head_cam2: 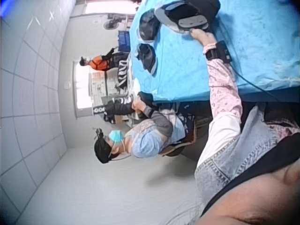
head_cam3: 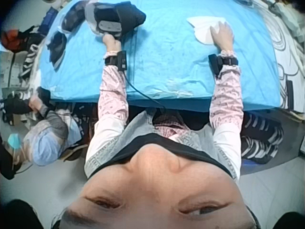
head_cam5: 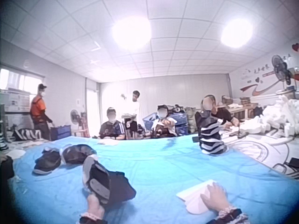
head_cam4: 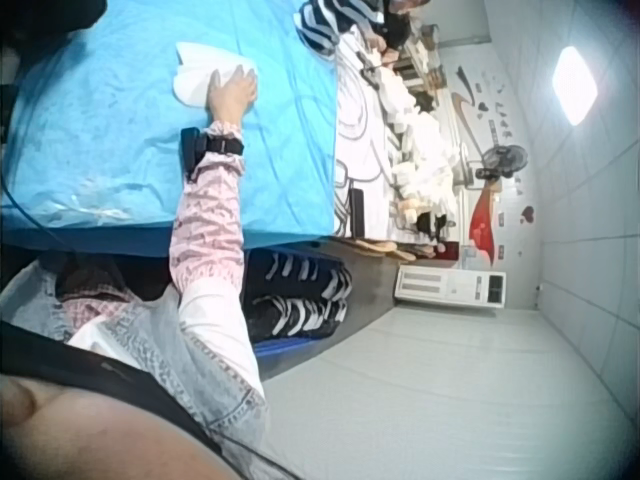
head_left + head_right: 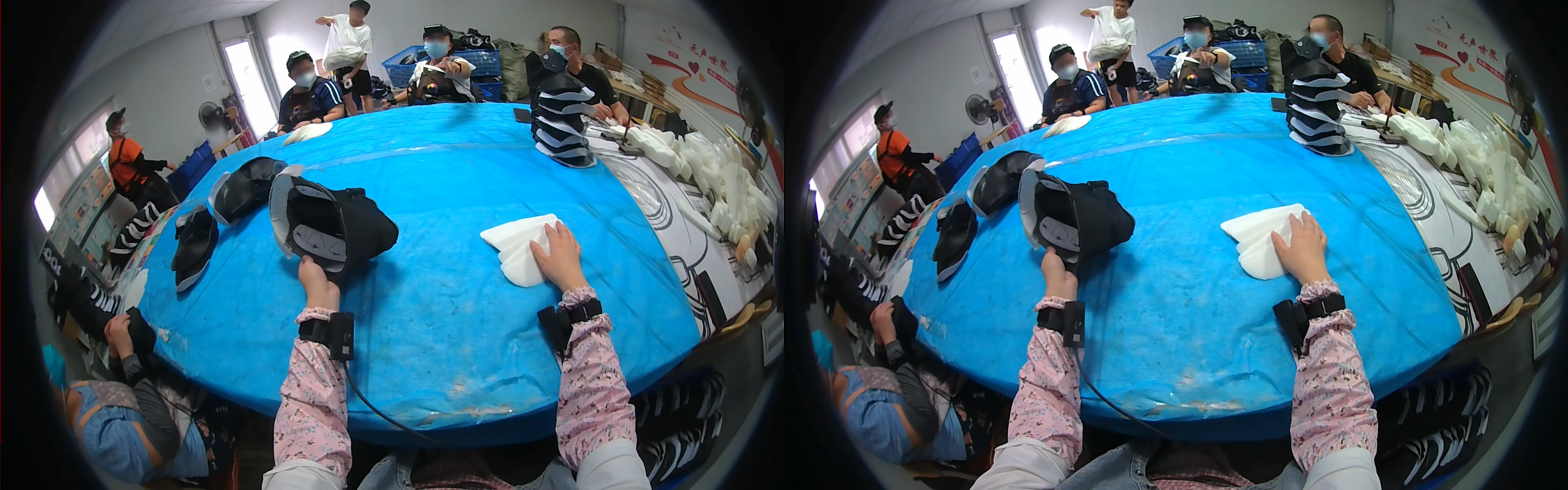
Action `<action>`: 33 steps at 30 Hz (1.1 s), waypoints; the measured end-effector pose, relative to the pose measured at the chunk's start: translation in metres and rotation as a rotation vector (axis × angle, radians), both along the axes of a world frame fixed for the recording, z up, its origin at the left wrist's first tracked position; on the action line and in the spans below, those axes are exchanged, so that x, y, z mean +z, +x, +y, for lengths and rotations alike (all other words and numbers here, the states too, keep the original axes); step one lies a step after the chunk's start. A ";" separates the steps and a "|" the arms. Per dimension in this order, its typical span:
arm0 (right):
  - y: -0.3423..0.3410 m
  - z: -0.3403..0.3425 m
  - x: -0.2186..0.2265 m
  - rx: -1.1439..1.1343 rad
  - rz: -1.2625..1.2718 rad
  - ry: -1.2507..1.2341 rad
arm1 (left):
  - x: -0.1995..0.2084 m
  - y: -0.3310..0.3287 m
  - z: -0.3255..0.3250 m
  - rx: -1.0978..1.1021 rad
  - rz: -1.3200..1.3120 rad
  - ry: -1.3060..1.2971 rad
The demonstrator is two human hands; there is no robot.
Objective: The person rotates a shoe upper by hand to examine it, then takes a white tongue from a stack and inserts it into the interior of the shoe.
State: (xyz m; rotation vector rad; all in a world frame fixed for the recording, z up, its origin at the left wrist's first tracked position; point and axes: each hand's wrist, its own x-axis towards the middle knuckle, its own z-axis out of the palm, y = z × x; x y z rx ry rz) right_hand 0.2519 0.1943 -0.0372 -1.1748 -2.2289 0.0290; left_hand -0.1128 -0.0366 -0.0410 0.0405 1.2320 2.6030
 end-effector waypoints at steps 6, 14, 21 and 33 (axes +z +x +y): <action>-0.004 0.000 -0.001 0.007 0.007 0.001 | 0.000 -0.005 -0.002 -0.032 -0.013 0.033; 0.029 0.043 -0.011 -0.048 0.357 0.085 | -0.016 -0.021 -0.023 0.146 1.014 -1.055; 0.030 0.036 -0.013 -0.123 0.229 -0.057 | -0.026 -0.031 -0.039 0.299 0.984 -0.783; 0.020 0.032 -0.008 -0.098 0.199 -0.050 | 0.011 -0.015 -0.030 0.118 -0.096 0.198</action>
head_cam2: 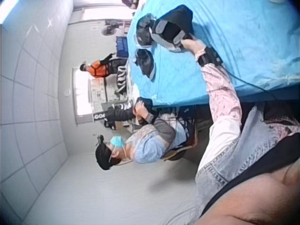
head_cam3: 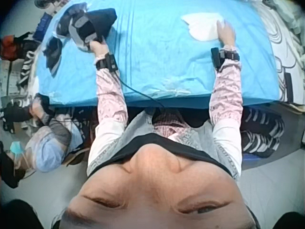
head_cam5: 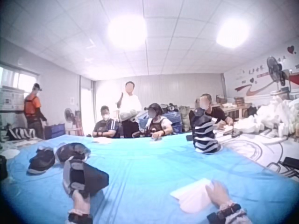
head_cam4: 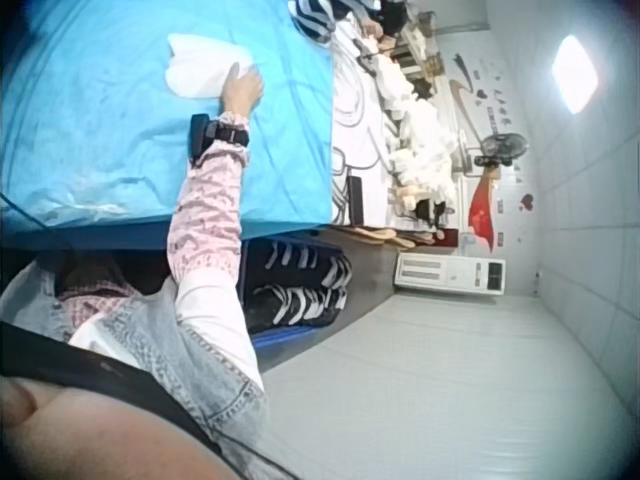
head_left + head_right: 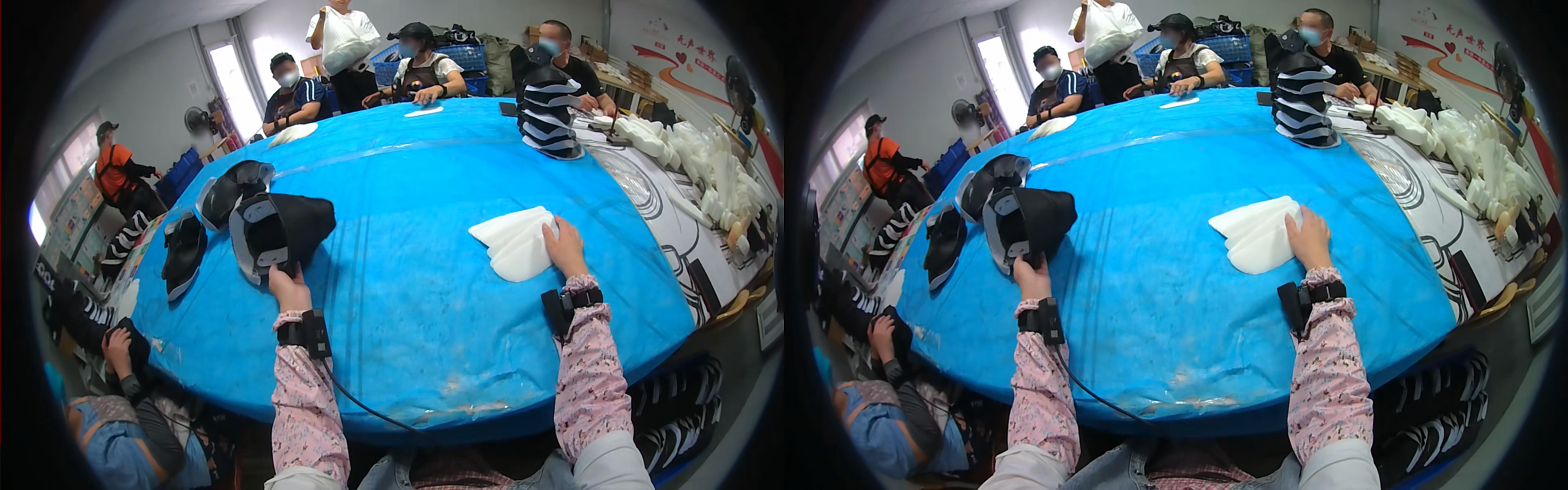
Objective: The person rotates a shoe upper by hand to examine it, then takes a white tongue from a stack and inserts it into the interior of the shoe.
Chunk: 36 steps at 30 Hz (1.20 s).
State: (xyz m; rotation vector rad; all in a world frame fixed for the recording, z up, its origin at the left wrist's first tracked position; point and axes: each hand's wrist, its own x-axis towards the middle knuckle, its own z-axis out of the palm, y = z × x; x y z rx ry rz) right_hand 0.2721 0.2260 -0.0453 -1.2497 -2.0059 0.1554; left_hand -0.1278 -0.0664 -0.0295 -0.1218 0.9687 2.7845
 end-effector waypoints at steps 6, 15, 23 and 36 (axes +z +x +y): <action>0.001 0.001 -0.001 0.002 0.000 -0.003 | 0.005 0.005 0.001 0.064 -0.018 -0.035; -0.003 -0.005 0.005 0.008 -0.027 -0.022 | 0.023 0.000 -0.008 0.351 0.190 -0.387; 0.004 0.000 -0.002 0.020 -0.042 0.004 | 0.064 0.068 0.008 0.724 1.397 -0.903; 0.003 0.002 -0.005 0.027 -0.068 0.045 | 0.071 0.098 0.020 0.451 1.595 -1.006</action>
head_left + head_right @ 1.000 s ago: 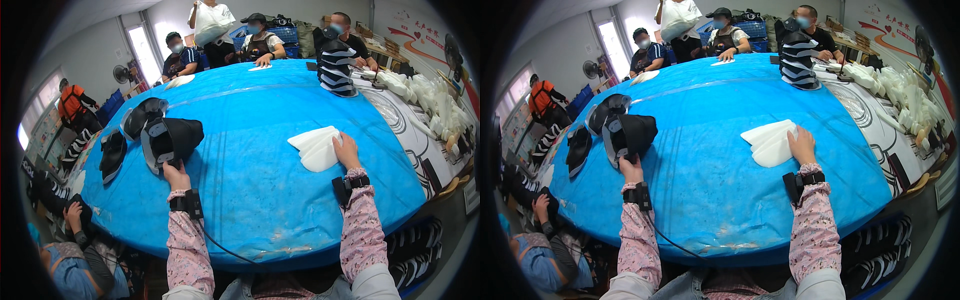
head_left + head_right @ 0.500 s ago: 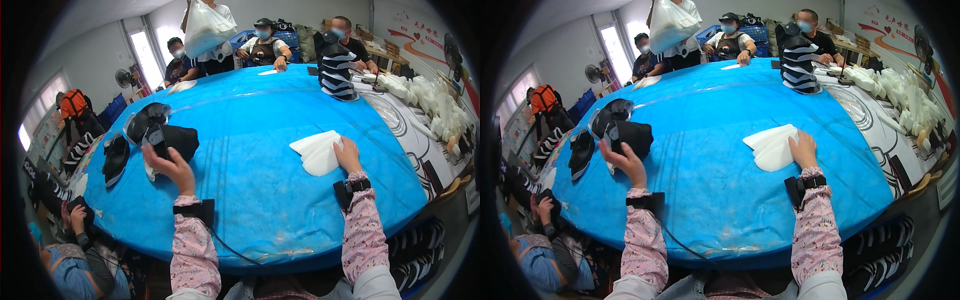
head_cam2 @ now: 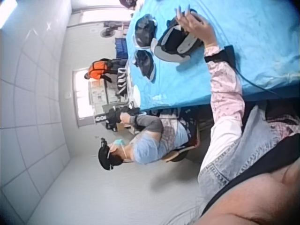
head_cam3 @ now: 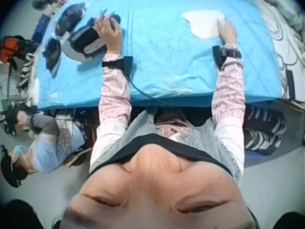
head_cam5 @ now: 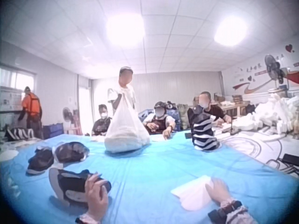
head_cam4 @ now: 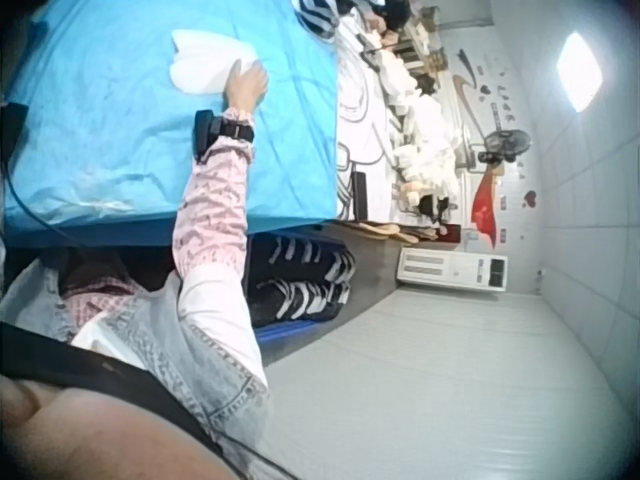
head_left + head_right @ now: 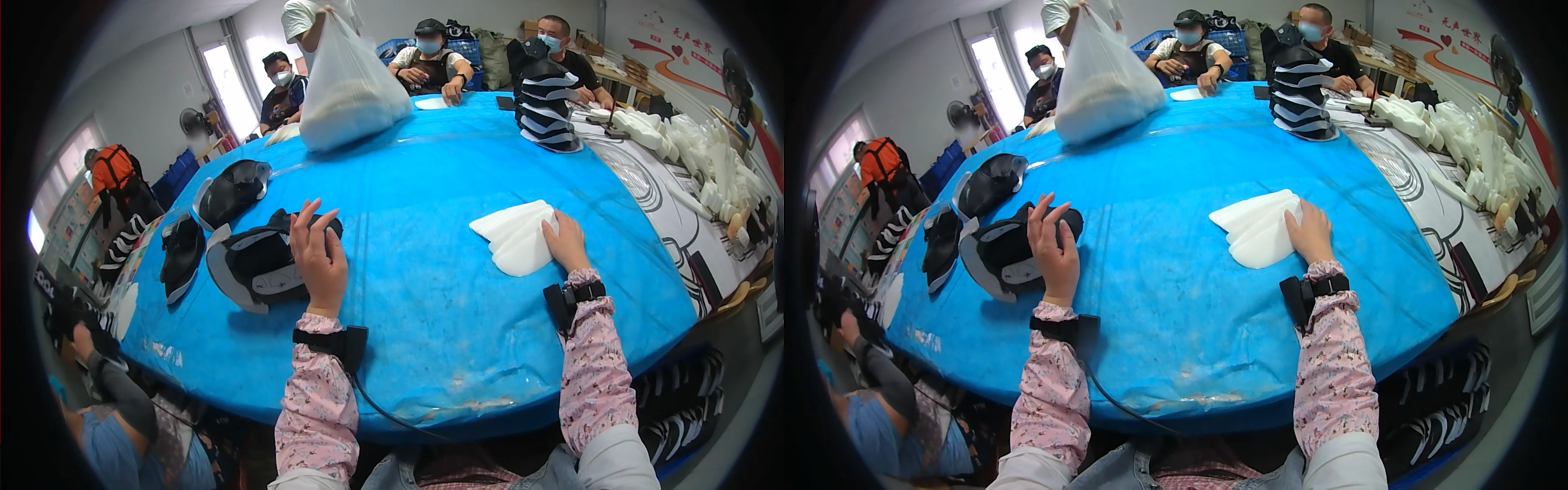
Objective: The person rotates a shoe upper by hand to examine it, then takes a white tongue from a stack and inserts it into the interior of the shoe.
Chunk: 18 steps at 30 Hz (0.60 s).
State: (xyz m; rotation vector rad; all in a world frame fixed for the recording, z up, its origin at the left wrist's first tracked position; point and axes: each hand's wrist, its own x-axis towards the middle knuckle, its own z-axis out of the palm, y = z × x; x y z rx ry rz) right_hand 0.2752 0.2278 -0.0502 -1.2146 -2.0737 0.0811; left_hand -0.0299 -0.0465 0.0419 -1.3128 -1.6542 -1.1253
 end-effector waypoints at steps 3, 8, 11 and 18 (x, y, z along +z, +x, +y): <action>-0.002 0.001 0.003 -0.010 0.012 -0.019 | 0.000 -0.002 0.000 0.036 0.009 -0.008; -0.003 -0.004 0.005 -0.013 0.000 -0.038 | -0.001 -0.001 0.002 0.095 0.050 -0.037; -0.003 -0.006 0.007 -0.020 -0.004 -0.047 | -0.001 0.011 0.007 0.022 0.092 -0.084; 0.000 0.001 0.008 0.008 -0.004 -0.053 | -0.028 0.059 0.021 -0.485 -0.176 -0.620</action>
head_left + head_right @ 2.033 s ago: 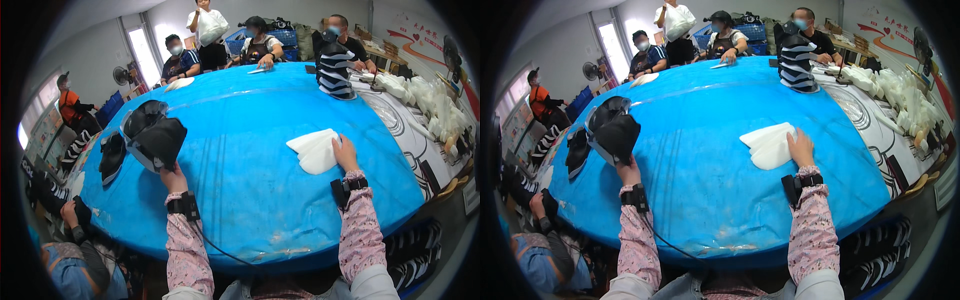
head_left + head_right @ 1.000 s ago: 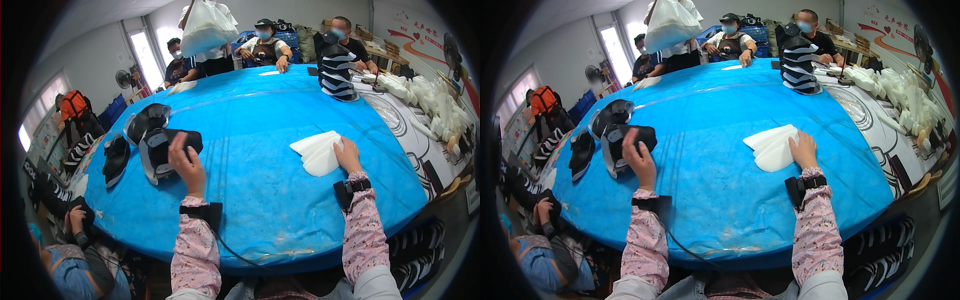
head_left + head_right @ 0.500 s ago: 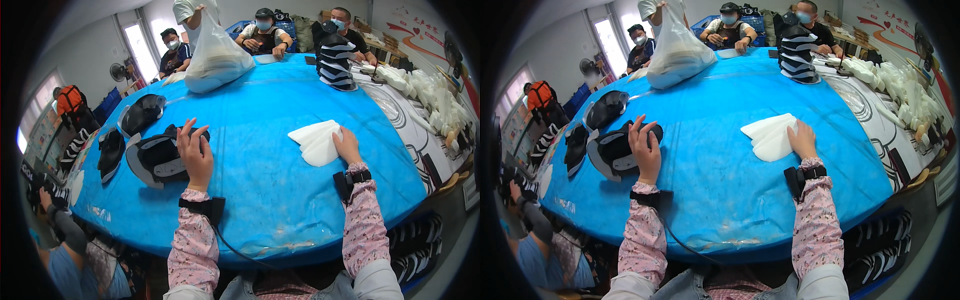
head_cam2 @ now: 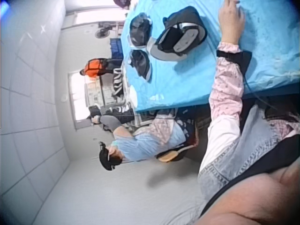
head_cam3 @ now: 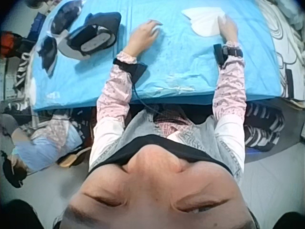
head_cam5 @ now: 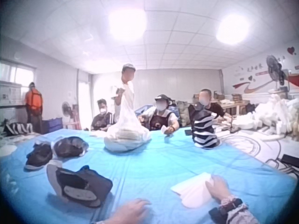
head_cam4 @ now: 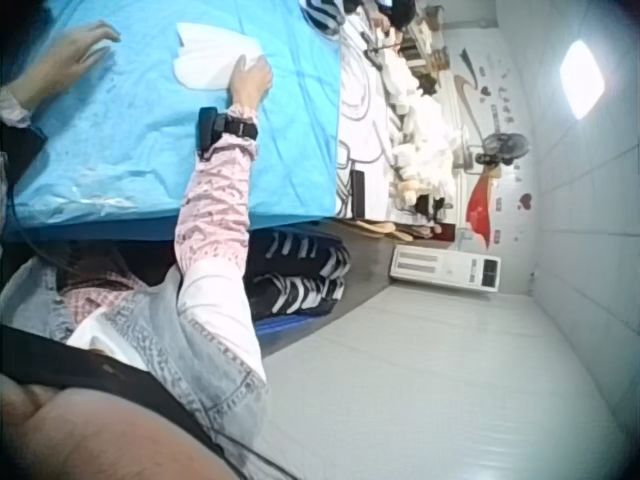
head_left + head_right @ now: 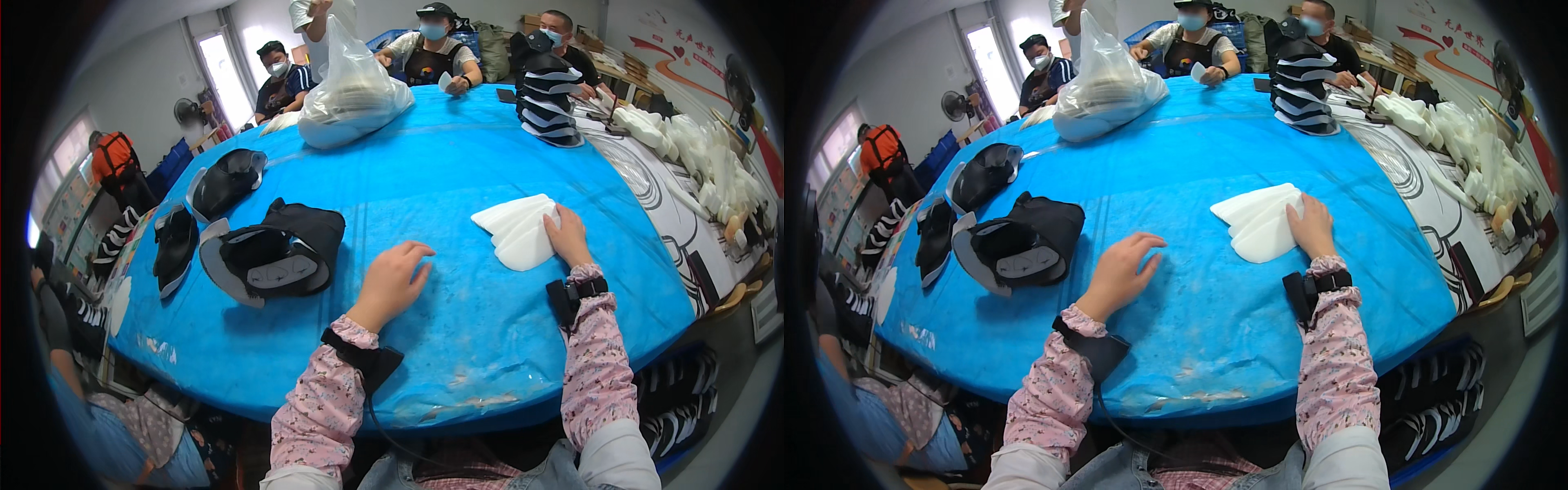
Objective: The person rotates a shoe upper by hand to examine it, then takes a white tongue from a stack and inserts it into the interior of the shoe.
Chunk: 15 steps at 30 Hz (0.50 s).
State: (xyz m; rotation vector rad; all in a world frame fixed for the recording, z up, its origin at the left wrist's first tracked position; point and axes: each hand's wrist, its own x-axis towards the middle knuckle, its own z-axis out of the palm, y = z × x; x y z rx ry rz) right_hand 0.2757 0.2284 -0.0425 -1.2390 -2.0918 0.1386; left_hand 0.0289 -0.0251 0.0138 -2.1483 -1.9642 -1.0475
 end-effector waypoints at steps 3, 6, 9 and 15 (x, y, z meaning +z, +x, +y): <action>0.004 0.003 0.001 0.020 0.000 0.002 | -0.011 -0.008 0.000 -0.032 0.034 -0.112; 0.001 0.001 0.006 0.012 -0.028 0.018 | -0.017 -0.013 0.001 -0.017 -0.031 -0.099; -0.004 -0.005 0.006 0.013 -0.048 -0.015 | -0.021 -0.019 -0.002 -0.014 -0.031 -0.089; -0.002 -0.004 0.008 0.035 -0.032 -0.026 | -0.019 -0.021 0.000 -0.031 -0.064 -0.027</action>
